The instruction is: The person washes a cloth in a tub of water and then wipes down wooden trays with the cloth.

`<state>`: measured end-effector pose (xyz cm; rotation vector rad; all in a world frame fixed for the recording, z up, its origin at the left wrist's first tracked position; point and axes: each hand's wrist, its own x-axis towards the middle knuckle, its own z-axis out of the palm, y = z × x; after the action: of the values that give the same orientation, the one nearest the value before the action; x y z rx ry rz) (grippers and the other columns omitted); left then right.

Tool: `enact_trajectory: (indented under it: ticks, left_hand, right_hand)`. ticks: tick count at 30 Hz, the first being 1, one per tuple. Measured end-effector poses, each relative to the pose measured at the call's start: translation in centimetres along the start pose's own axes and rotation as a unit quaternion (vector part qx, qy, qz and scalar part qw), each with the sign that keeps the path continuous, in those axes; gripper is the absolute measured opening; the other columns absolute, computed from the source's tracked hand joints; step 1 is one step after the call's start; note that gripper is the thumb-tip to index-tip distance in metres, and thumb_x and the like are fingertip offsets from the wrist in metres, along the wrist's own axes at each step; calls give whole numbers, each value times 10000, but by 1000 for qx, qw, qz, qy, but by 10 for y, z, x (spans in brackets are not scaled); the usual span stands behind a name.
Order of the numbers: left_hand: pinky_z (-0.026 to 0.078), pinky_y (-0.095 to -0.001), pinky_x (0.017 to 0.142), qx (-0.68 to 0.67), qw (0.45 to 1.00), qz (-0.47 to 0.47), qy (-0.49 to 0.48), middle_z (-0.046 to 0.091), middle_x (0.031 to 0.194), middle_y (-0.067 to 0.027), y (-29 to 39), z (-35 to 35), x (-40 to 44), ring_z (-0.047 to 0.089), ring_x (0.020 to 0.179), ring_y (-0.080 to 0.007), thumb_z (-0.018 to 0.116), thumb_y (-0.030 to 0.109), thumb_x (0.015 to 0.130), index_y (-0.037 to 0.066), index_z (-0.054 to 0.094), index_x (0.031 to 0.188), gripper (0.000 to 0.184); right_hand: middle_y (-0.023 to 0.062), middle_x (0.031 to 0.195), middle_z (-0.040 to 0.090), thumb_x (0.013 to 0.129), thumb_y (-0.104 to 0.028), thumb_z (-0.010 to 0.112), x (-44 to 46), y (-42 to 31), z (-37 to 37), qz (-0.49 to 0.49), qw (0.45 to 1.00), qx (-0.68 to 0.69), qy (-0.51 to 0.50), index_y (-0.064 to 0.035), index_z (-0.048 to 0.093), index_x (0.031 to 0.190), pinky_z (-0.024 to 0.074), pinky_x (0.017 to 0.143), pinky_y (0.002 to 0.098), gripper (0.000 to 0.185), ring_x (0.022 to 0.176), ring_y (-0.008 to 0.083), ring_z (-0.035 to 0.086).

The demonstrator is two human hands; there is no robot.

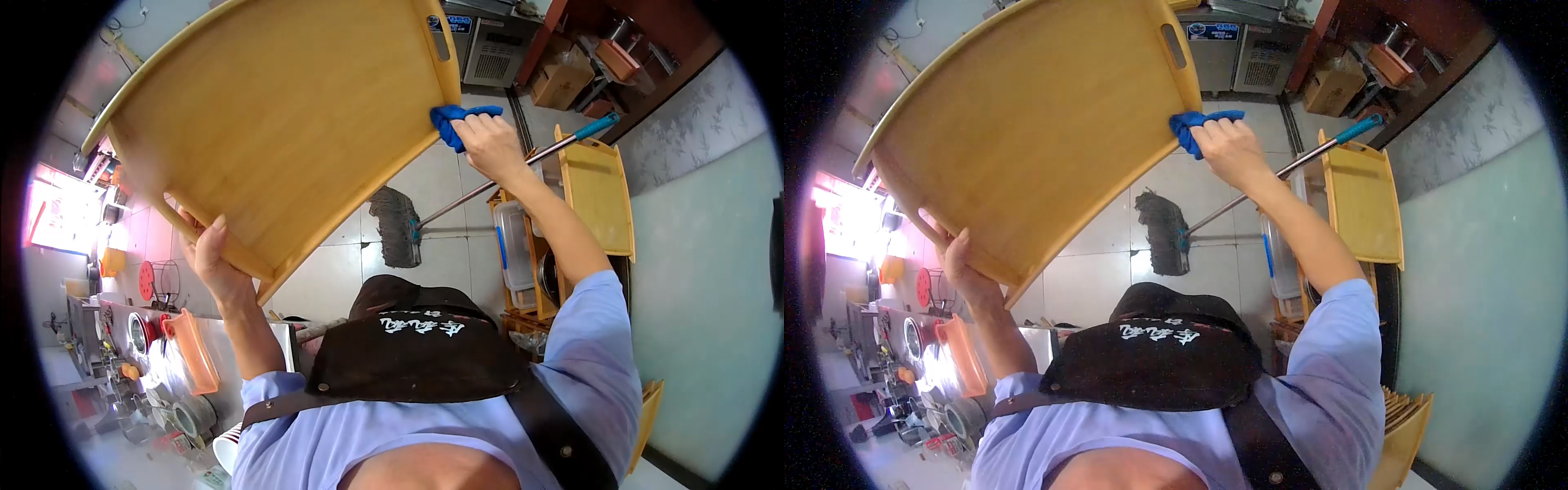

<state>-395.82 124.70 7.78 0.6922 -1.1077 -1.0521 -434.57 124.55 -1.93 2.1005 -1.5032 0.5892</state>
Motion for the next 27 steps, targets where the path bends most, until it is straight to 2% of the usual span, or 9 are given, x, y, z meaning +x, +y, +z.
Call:
enact_trajectory:
  ticks: [5,8,12,16,18,19,20,22,27]
  left_hand:
    - [481,-320,842,3,1000,-13,2,587,1016,-113,-5,7,-6,591,920,-196,592,49,700,-28,494,1134,451]
    - [485,-314,834,31,999,-24,4,601,995,-105,-13,9,-10,596,901,-188,592,29,692,-28,498,1132,454]
    - [486,-310,829,54,998,-32,-13,603,997,-102,-30,3,-7,594,902,-180,595,26,700,-22,499,1130,443]
    - [483,-351,854,30,999,22,20,577,1046,-137,-48,-8,3,590,945,-230,589,94,708,-36,484,1164,486]
    - [482,-358,864,38,998,38,32,577,1050,-147,-45,-17,6,591,954,-236,597,102,707,-45,488,1157,486]
    - [481,-362,870,42,997,47,32,578,1053,-152,-41,-19,10,592,959,-239,601,106,706,-49,489,1154,487]
    - [480,-363,871,38,997,52,33,577,1053,-153,-37,-16,13,591,960,-243,607,111,705,-54,489,1152,491]
    - [479,-363,872,27,997,61,41,577,1053,-156,-31,-10,14,589,963,-250,618,121,703,-64,487,1148,500]
    - [471,-364,879,49,995,80,37,576,1042,-160,-32,-15,16,586,952,-256,609,117,705,-69,485,1142,491]
  right_hand:
    - [149,762,651,699,-44,592,8,-10,17,114,985,74,-110,-37,641,938,505,648,415,244,724,314,643]
    - [145,825,667,725,-45,604,3,-11,27,229,893,336,-191,-17,645,965,512,675,386,245,769,282,654]
    - [139,909,690,760,-47,620,-11,-9,43,350,639,630,-270,9,649,1001,521,712,347,249,830,238,668]
    - [83,934,680,761,-112,690,-34,-6,4,452,347,820,-52,-11,660,1018,500,731,291,277,838,173,637]
    - [93,941,692,753,-116,688,-55,13,30,420,643,574,-286,-8,674,998,514,728,330,268,867,205,661]
    - [88,929,697,740,-129,690,-60,13,31,299,817,212,-445,3,685,968,512,713,327,263,845,189,663]
    - [61,855,669,742,-182,722,-70,4,30,295,858,139,-396,6,674,913,482,609,296,259,732,164,635]
    - [37,824,643,792,-226,703,-82,11,36,506,608,554,-261,14,666,914,480,615,286,272,696,123,599]
    - [36,788,626,857,-340,667,-57,1,22,490,668,538,-153,18,647,926,479,610,253,365,664,101,569]
